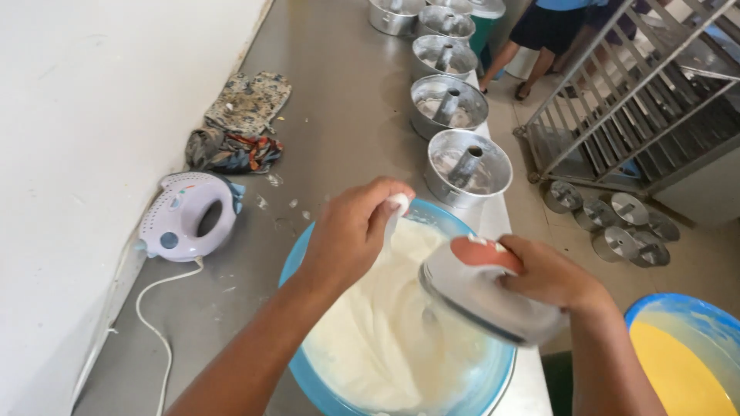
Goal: The person uses a hand mixer to blend a white batter in a blue bowl while holding a white cloth in the other hand. They occasionally scrape the sides of the bowl with the cloth to incorporate the mixture.
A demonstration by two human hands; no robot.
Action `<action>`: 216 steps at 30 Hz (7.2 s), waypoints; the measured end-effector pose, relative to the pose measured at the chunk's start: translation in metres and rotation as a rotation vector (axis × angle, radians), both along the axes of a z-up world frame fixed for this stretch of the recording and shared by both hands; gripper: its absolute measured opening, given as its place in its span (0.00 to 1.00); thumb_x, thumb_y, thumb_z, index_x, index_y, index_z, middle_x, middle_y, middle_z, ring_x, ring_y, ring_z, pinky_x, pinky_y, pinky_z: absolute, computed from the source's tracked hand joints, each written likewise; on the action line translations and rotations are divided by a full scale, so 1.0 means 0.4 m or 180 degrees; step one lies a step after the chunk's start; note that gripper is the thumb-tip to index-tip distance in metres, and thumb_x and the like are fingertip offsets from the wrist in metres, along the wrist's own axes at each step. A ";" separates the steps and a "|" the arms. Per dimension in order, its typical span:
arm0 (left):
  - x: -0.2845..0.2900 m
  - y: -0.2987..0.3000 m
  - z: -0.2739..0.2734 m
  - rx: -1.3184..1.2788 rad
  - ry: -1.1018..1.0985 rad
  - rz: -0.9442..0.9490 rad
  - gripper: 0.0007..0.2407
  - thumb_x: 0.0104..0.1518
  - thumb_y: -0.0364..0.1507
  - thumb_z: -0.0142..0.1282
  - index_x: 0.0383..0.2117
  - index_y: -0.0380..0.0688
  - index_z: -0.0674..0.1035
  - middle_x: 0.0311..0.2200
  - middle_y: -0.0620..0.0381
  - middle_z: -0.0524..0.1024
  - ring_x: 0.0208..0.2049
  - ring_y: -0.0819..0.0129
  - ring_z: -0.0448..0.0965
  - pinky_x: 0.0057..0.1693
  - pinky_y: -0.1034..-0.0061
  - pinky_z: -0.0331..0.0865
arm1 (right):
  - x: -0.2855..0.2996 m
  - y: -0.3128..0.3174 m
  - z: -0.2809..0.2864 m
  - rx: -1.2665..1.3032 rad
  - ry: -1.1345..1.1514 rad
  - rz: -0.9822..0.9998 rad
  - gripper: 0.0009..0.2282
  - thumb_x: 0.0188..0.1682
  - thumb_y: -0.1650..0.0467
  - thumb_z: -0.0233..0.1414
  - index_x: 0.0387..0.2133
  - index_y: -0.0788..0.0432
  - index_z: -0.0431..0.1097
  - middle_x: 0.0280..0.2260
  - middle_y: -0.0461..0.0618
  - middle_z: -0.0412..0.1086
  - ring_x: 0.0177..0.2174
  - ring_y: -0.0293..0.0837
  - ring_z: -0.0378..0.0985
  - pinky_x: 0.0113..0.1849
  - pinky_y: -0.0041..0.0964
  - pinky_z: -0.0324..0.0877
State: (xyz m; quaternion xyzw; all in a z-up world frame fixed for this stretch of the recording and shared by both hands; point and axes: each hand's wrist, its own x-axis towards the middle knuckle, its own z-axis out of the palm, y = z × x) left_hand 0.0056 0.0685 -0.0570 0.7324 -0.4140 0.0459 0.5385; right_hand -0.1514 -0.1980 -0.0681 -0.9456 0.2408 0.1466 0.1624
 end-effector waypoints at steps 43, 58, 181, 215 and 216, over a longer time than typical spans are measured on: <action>0.036 0.069 0.040 -0.0569 -0.1098 0.0095 0.07 0.69 0.32 0.49 0.44 0.50 0.81 0.29 0.50 0.82 0.30 0.57 0.84 0.42 0.68 0.78 | -0.035 0.249 0.027 0.0464 0.0324 0.0695 0.24 0.39 0.67 0.59 0.53 0.40 0.67 0.40 0.57 0.80 0.46 0.63 0.80 0.45 0.57 0.76; 0.024 0.056 0.029 -0.0364 -0.1139 0.0521 0.07 0.68 0.35 0.45 0.42 0.55 0.77 0.26 0.63 0.79 0.29 0.57 0.76 0.30 0.63 0.66 | 0.118 0.056 0.065 -0.0078 0.0066 -0.0627 0.16 0.42 0.70 0.56 0.45 0.49 0.71 0.41 0.48 0.77 0.40 0.47 0.77 0.41 0.44 0.69; 0.093 -0.047 0.009 0.2573 0.0795 -0.1012 0.29 0.48 0.14 0.32 0.44 0.63 0.84 0.47 0.55 0.79 0.31 0.59 0.76 0.34 0.67 0.63 | -0.075 0.105 0.060 -0.0558 0.0682 -0.0285 0.16 0.42 0.62 0.55 0.46 0.34 0.66 0.41 0.33 0.81 0.40 0.41 0.81 0.42 0.38 0.69; 0.098 -0.120 -0.024 0.1256 0.2333 0.0846 0.10 0.57 0.33 0.44 0.41 0.48 0.75 0.36 0.50 0.78 0.36 0.51 0.76 0.36 0.59 0.65 | -0.047 0.097 0.073 -0.0255 0.0712 0.0140 0.17 0.45 0.62 0.52 0.49 0.35 0.65 0.42 0.35 0.78 0.40 0.42 0.79 0.41 0.40 0.70; 0.085 -0.113 0.012 0.0920 0.3328 0.0795 0.13 0.52 0.29 0.47 0.44 0.50 0.75 0.34 0.55 0.75 0.31 0.63 0.74 0.28 0.69 0.65 | -0.046 0.093 0.071 -0.0315 0.0643 0.0171 0.15 0.44 0.62 0.51 0.47 0.36 0.65 0.40 0.36 0.78 0.40 0.44 0.79 0.41 0.42 0.69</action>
